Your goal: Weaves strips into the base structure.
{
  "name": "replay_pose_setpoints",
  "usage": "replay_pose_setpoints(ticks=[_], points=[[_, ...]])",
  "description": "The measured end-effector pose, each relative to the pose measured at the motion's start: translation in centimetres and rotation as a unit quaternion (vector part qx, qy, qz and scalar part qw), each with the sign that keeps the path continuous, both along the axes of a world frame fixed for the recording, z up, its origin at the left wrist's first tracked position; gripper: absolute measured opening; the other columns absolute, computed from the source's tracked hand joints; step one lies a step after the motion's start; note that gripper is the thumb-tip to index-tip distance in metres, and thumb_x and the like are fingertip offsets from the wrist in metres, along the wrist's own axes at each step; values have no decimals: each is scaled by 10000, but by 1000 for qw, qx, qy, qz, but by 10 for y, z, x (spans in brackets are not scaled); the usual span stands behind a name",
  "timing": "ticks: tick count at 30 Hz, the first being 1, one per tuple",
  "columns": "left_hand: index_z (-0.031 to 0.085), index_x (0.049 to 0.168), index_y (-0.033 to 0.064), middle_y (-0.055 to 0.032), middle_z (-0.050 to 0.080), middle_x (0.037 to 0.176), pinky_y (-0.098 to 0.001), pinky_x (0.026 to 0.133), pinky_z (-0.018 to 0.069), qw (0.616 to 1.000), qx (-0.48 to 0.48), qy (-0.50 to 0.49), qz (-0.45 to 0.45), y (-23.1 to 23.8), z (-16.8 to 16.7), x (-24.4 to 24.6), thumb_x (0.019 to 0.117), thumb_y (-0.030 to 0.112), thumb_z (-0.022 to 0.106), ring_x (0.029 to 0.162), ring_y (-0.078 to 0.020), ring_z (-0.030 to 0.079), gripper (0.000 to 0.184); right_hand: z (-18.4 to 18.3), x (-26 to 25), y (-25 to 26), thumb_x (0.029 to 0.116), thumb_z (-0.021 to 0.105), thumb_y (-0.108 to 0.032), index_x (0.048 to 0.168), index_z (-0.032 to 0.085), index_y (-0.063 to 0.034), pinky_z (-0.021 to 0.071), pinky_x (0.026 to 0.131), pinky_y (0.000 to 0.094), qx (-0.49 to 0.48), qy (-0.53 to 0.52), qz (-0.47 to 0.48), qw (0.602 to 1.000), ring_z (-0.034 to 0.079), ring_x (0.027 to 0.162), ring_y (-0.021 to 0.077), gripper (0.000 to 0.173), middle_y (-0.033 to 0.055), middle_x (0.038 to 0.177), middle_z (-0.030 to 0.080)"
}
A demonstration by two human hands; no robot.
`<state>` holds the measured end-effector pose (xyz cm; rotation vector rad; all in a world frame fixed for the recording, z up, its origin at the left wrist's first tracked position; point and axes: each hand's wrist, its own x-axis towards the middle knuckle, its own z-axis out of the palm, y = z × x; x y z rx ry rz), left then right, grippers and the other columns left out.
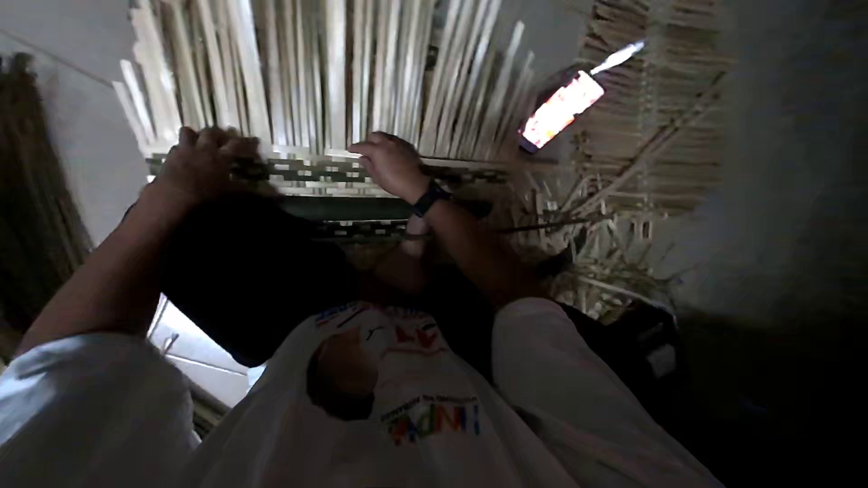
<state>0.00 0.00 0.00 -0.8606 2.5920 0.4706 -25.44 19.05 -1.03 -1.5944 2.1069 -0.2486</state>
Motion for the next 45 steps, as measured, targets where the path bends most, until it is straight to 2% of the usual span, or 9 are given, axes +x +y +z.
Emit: replay_pose_setpoints(ticks=[7, 12, 16, 20, 25, 32, 35, 40, 45], points=[[550, 1451, 125, -250, 498, 1497, -729, 1093, 291, 999, 4, 25, -42, -14, -12, 5, 879, 419, 811, 1344, -572, 425, 694, -11, -7, 9, 1017, 559, -63, 1375, 665, -139, 496, 1048, 483, -38, -54, 14, 998, 626, 1209, 335, 381, 178, 1316, 638], [416, 1551, 65, -401, 385, 1489, -817, 963, 359, 994, -11, 82, 70, 34, 19, -15, 864, 203, 834, 1327, -675, 367, 816, 28, -46, 53, 938, 673, -22, 1403, 623, -98, 439, 1084, 585, -11, -9, -46, 999, 559, 1298, 425, 474, 236, 1378, 599], [292, 1597, 19, -324, 378, 1551, -598, 1128, 404, 965, 85, 242, 43, 98, 20, -95, 912, 224, 784, 1390, -494, 448, 868, 55, -53, 39, 1006, 587, -113, 1289, 695, -82, 395, 1087, 598, -92, 124, -16, 988, 612, 1221, 402, 304, 204, 1288, 659], [403, 1522, -44, -247, 603, 1378, -456, 1088, 476, 908, 179, 353, 140, 81, -15, -171, 1056, 185, 539, 1249, -319, 619, 536, 90, -47, 12, 994, 526, 61, 1173, 730, -63, 241, 1215, 618, -235, 170, 100, 952, 541, 1337, 395, 299, 172, 1272, 673], [588, 1313, -20, -140, 665, 1089, -346, 841, 560, 821, 307, 369, 308, 59, -33, -188, 1083, 200, 468, 904, -148, 656, 340, 58, -80, 18, 1031, 492, -30, 1411, 587, -10, 492, 1084, 383, -154, -94, -135, 974, 628, 1262, 264, 392, 183, 1377, 631], [511, 1247, 115, 47, 603, 911, -284, 742, 564, 728, 422, 450, 300, 69, -29, -169, 1127, 264, 363, 783, -68, 623, 241, -3, -101, -12, 981, 660, -261, 1448, 558, -43, 445, 1108, 521, -82, -113, -245, 959, 602, 1275, 309, 525, 162, 1333, 660], [509, 1179, 152, 60, 630, 873, -269, 732, 586, 716, 465, 438, 282, 61, -30, -162, 1129, 249, 361, 753, -69, 648, 185, 1, -107, -1, 943, 720, -141, 1431, 561, -24, 593, 903, 412, -144, -226, -254, 929, 717, 1007, 225, 527, 134, 1136, 729], [579, 1177, 181, 111, 692, 1013, -191, 809, 569, 750, 535, 350, 170, 42, -29, -146, 1103, 191, 352, 876, 9, 663, 239, 30, -100, 49, 947, 651, -17, 1193, 631, 108, 557, 875, 333, -192, -304, -104, 927, 679, 959, 209, 277, 217, 1088, 687], [651, 978, 209, 109, 691, 873, -123, 573, 516, 772, 571, 258, 106, 24, -26, -151, 966, 100, 483, 667, 37, 610, 200, 61, -75, 67, 982, 506, 67, 1183, 718, 12, 488, 1045, 479, -215, 9, 136, 967, 659, 1166, 340, 297, 180, 1203, 705]])
